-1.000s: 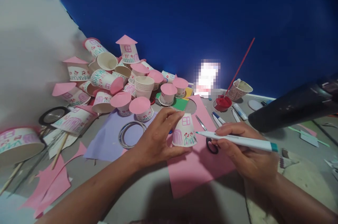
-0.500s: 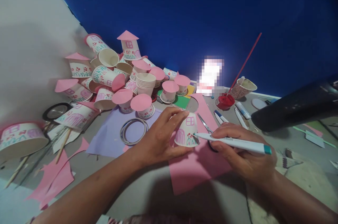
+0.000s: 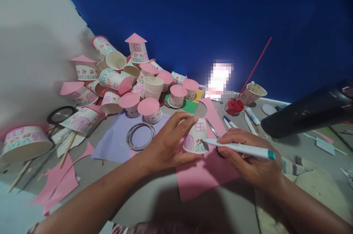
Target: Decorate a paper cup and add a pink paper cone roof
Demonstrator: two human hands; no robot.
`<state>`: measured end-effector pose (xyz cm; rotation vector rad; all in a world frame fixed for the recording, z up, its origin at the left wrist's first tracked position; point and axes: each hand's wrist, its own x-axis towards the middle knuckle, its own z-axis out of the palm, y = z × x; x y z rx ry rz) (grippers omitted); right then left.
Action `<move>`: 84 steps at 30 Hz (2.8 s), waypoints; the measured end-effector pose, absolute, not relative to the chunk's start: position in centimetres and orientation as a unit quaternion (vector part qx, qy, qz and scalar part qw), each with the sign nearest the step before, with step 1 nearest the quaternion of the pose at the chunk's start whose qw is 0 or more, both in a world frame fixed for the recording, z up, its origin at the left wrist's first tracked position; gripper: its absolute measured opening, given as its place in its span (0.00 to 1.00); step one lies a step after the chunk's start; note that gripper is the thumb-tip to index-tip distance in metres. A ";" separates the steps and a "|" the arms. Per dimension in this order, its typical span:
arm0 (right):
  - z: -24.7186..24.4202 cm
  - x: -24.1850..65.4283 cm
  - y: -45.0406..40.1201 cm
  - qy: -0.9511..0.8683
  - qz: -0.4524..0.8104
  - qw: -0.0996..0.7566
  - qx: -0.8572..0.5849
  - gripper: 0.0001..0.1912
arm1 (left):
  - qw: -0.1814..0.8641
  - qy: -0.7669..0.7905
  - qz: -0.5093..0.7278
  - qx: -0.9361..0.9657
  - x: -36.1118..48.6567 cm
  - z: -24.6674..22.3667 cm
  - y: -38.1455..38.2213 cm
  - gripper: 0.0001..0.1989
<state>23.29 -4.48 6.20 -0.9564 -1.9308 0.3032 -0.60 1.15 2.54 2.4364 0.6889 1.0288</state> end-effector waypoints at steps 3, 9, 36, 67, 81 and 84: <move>6.3 23.5 -4.6 -0.782 0.117 0.464 -0.400 0.03 | 0.204 0.245 0.366 0.874 -0.6 2.6 1.2 0.41; 6.6 23.3 -4.6 -0.784 0.119 0.467 -0.391 0.03 | 0.211 0.254 0.357 0.874 -0.6 2.5 1.1 0.42; 7.0 23.3 -4.6 -0.770 0.114 0.478 -0.407 0.03 | 0.201 0.255 0.362 0.874 -0.5 2.6 1.1 0.41; 7.5 23.8 -4.5 -0.756 0.142 0.489 -0.412 0.02 | 0.245 0.257 0.362 0.862 -0.4 2.8 1.1 0.42; 7.4 24.0 -4.5 -0.765 0.133 0.476 -0.412 0.02 | 0.243 0.256 0.359 0.864 -0.5 2.7 1.2 0.42; 7.5 24.1 -4.5 -0.768 0.137 0.469 -0.414 0.02 | 0.246 0.262 0.357 0.862 -0.5 2.7 1.2 0.42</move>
